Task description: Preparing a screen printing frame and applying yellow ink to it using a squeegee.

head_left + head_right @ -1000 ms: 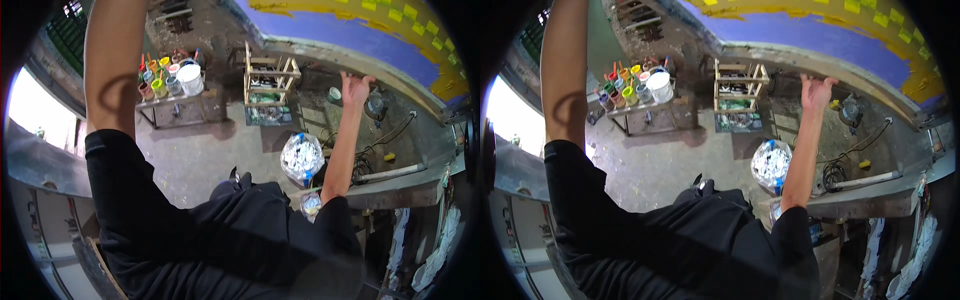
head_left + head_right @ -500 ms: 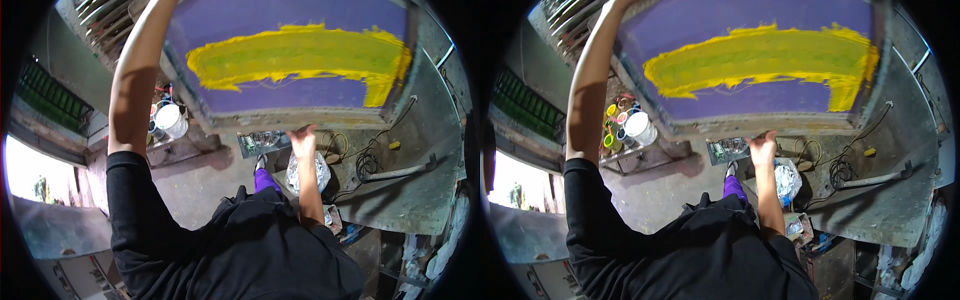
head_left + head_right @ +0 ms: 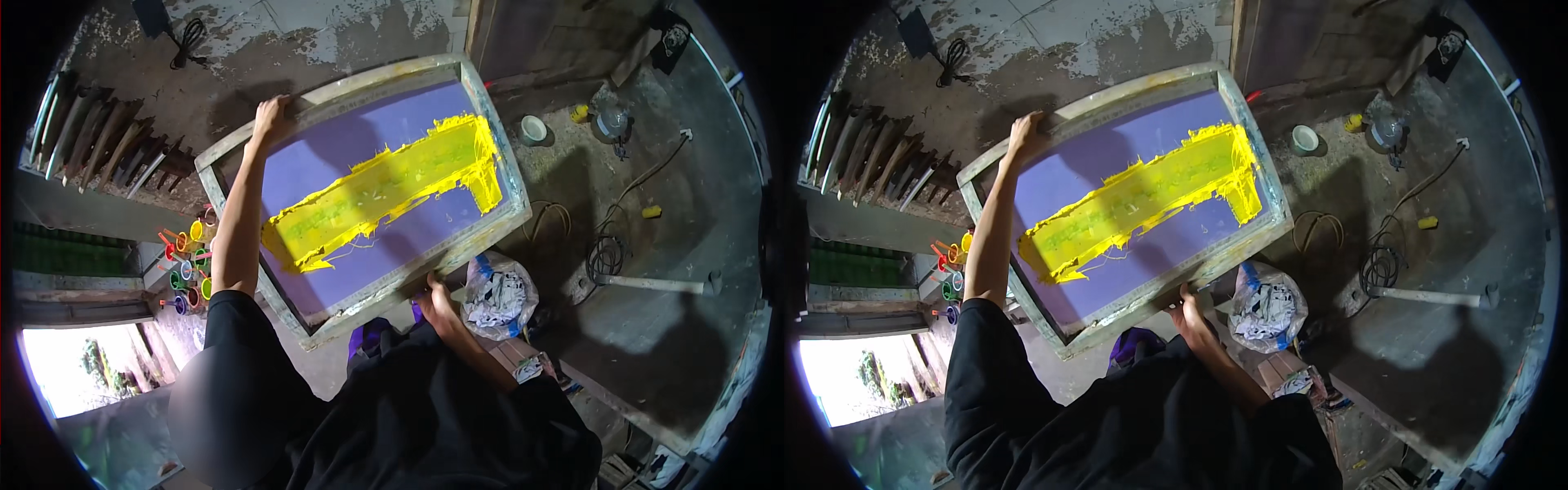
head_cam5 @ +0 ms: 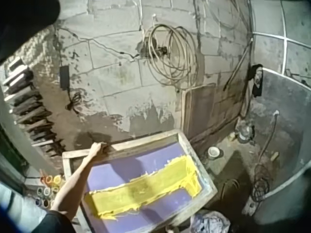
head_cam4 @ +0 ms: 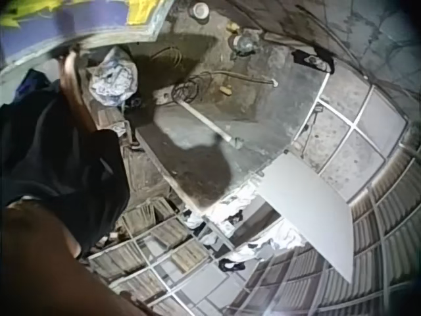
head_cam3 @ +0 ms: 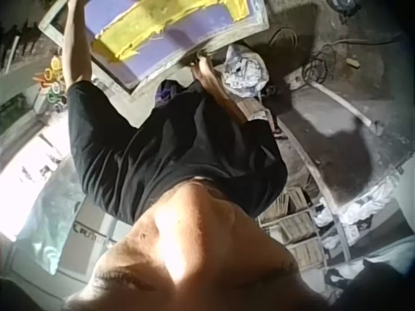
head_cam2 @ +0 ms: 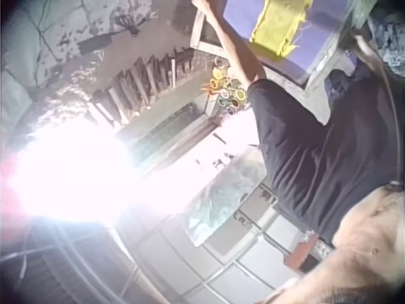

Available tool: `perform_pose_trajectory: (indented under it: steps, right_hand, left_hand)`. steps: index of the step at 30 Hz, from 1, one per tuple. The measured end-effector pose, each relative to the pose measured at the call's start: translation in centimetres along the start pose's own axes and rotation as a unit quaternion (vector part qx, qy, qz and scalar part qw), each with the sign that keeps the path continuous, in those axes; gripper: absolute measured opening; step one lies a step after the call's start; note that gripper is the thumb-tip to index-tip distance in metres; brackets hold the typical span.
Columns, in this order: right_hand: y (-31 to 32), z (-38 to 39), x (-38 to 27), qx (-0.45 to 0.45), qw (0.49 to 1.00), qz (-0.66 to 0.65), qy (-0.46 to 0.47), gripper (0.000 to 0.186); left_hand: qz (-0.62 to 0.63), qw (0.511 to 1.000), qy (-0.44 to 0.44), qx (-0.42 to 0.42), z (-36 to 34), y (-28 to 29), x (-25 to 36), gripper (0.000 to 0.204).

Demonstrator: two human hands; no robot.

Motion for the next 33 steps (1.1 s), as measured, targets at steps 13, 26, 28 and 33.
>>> perform_pose_trajectory:
  steps: [13, 26, 28, 33]
  right_hand:
    - [-1.1, -3.6, 0.6, 0.061, 0.991, 0.104, -0.051, 0.028]
    - [0.3, -5.6, 1.6, 0.071, 0.993, 0.088, -0.017, 0.032]
    - [1.0, -5.5, 2.3, 0.07, 0.995, 0.07, -0.033, 0.034]
    - [0.8, -4.6, 2.7, 0.04, 0.985, 0.151, -0.075, 0.038]
  left_hand:
    - [0.065, 0.989, 0.134, -0.023, -4.7, -13.4, -9.1, 0.053]
    - [0.207, 0.965, 0.128, -0.094, -6.5, -27.5, -12.6, 0.06]
    - [0.229, 0.96, 0.124, -0.105, -6.6, -29.0, -12.6, 0.058]
    - [0.23, 0.954, 0.13, -0.138, -5.7, -30.7, -12.6, 0.062]
Point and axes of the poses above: each hand's wrist, its own z-axis away from the middle knuckle, its own y-axis out of the back of the hand, x = y × z, the point moved 9 cm from there along -z, towards the middle knuckle, and after that the axes turned 15 degrees about -x, right-handed, at the moved point
